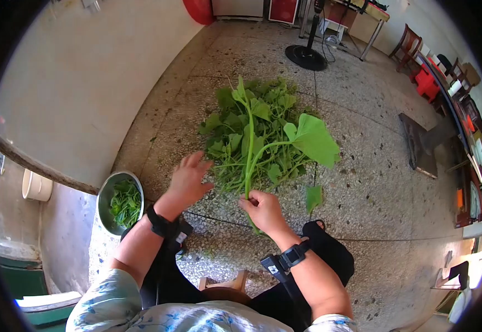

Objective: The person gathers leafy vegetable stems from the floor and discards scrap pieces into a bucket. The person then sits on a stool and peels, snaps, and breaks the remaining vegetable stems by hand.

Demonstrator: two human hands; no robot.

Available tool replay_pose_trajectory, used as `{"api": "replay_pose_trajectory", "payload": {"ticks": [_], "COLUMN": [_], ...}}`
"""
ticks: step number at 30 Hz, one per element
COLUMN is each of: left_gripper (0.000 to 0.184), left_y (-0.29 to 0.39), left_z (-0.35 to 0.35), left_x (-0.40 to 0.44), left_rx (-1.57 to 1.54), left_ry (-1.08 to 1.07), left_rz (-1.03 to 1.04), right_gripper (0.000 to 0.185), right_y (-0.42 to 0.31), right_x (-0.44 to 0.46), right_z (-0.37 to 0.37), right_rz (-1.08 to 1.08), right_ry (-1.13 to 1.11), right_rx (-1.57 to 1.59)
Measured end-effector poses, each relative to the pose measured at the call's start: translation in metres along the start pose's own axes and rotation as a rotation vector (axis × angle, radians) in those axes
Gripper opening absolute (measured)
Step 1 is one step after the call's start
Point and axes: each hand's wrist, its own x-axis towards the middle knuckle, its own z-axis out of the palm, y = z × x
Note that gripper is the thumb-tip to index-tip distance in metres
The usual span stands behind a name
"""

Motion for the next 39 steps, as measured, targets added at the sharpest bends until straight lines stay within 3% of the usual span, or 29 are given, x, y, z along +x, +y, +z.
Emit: {"api": "replay_pose_trajectory", "payload": {"ticks": [1,3,5,7,8,11,12,13,15,17,19,24,27,30,33,39], "left_gripper": [0.021,0.025,0.021,0.013,0.012,0.013,0.013,0.019,0.024,0.035,0.044,0.028,0.017,0.013,0.010,0.018], "left_y": [0.019,0.043,0.067,0.077,0.075,0.066,0.063,0.063,0.059,0.055,0.051,0.040,0.038,0.035,0.037,0.034], "left_z": [-0.005,-0.003,-0.001,0.002,0.007,0.012,0.018,0.027,0.028,0.021,0.015,0.016,0.007,0.018,0.012,0.011], "left_x": [0.003,0.007,0.006,-0.002,-0.002,0.003,0.004,0.003,0.000,-0.001,-0.002,-0.006,-0.007,-0.012,-0.013,-0.014], "left_rx": [0.045,-0.220,-0.314,-0.129,-0.092,0.003,0.009,0.009,0.014,-0.084,-0.086,-0.087,-0.024,-0.057,-0.083,-0.232], "left_ry": [0.048,-0.067,-0.010,-0.138,-0.200,-0.474,-0.473,-0.441,-0.404,-0.258,-0.247,-0.274,-0.258,-0.175,-0.235,-0.161], "left_rz": [0.184,0.373,0.553,0.363,0.291,0.271,0.236,0.210,0.177,0.133,0.137,0.183,0.217,0.284,0.283,0.166], "right_gripper": [0.016,0.018,0.021,0.021,0.021,0.020,0.019,0.018,0.017,0.017,0.020,0.025,0.018,0.019,0.018,0.012], "right_y": [0.001,0.004,0.011,0.052,0.057,0.075,0.061,0.048,0.024,0.016,0.007,0.000,-0.005,-0.002,-0.007,-0.020], "right_x": [0.000,-0.002,-0.002,0.001,0.002,0.003,0.004,-0.001,-0.006,-0.006,-0.005,-0.005,-0.004,-0.001,0.001,0.001], "right_z": [0.000,0.002,0.002,0.001,0.004,0.004,0.011,0.009,0.015,0.022,0.026,0.027,0.029,0.024,0.020,0.012], "right_rz": [0.021,0.044,-0.052,-0.260,-0.179,-0.310,-0.397,-0.154,0.089,0.228,0.238,0.259,0.246,0.272,0.138,0.049], "right_ry": [0.028,0.031,0.105,0.062,0.100,0.144,0.145,0.084,0.013,-0.013,-0.024,-0.048,-0.078,-0.043,-0.021,0.082], "right_rx": [-0.069,-0.137,-0.375,-0.655,-0.395,-0.348,-0.411,-0.158,0.087,0.139,0.093,0.037,0.016,0.212,0.115,0.186]}}
